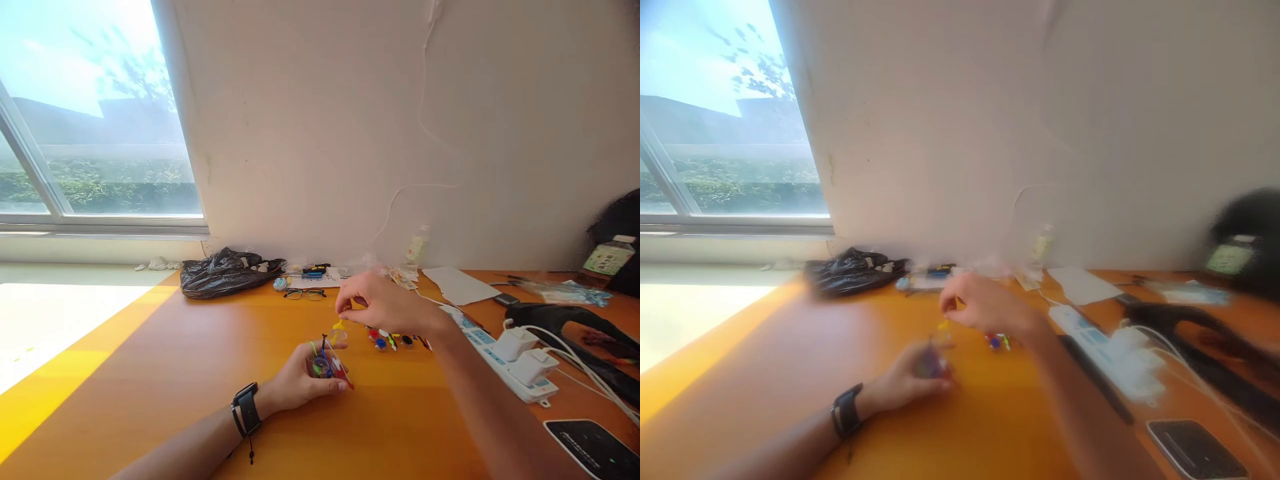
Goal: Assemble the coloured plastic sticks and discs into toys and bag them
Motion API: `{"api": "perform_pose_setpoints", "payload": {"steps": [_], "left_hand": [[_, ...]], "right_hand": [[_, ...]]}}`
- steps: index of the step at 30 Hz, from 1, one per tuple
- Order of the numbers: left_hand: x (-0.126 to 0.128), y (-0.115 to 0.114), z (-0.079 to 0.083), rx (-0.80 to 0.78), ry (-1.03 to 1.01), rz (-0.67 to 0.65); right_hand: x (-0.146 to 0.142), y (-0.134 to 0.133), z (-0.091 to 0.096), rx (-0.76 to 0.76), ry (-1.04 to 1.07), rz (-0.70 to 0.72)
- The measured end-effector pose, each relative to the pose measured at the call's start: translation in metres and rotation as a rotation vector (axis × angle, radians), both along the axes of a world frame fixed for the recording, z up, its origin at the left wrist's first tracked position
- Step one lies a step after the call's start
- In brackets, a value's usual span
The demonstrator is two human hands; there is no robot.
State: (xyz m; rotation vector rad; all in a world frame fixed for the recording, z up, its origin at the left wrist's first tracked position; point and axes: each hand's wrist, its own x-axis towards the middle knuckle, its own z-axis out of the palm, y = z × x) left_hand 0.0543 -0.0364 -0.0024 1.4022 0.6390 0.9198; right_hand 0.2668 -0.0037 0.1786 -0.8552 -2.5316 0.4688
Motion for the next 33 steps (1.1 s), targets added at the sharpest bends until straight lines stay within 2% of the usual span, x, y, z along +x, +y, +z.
{"api": "perform_pose_setpoints", "payload": {"steps": [7,13,18,22,27,30,33], "left_hand": [[0.002,-0.002,0.004,0.107,0.046,0.014],[0.003,-0.004,0.011,0.084,0.000,0.019],[0.002,-0.001,0.009,0.094,-0.026,0.058],[-0.001,0.001,0.011,0.102,-0.010,0.127],[-0.005,0.001,0.018,0.123,-0.029,0.076],[-0.006,0.002,0.021,0.112,-0.048,0.163],[-0.005,0.004,0.022,0.076,-0.078,0.247]], "right_hand": [[-0.006,-0.001,-0.006,-0.026,0.044,-0.036],[-0.008,-0.010,-0.002,-0.009,-0.054,0.044],[-0.007,-0.014,0.003,0.056,0.033,0.037],[-0.001,-0.004,-0.002,-0.014,0.024,0.058],[0.004,-0.001,0.002,-0.088,0.016,0.146],[0.008,-0.001,0.002,-0.143,0.017,0.149],[0.012,0.004,-0.009,-0.195,0.066,0.090]]}}
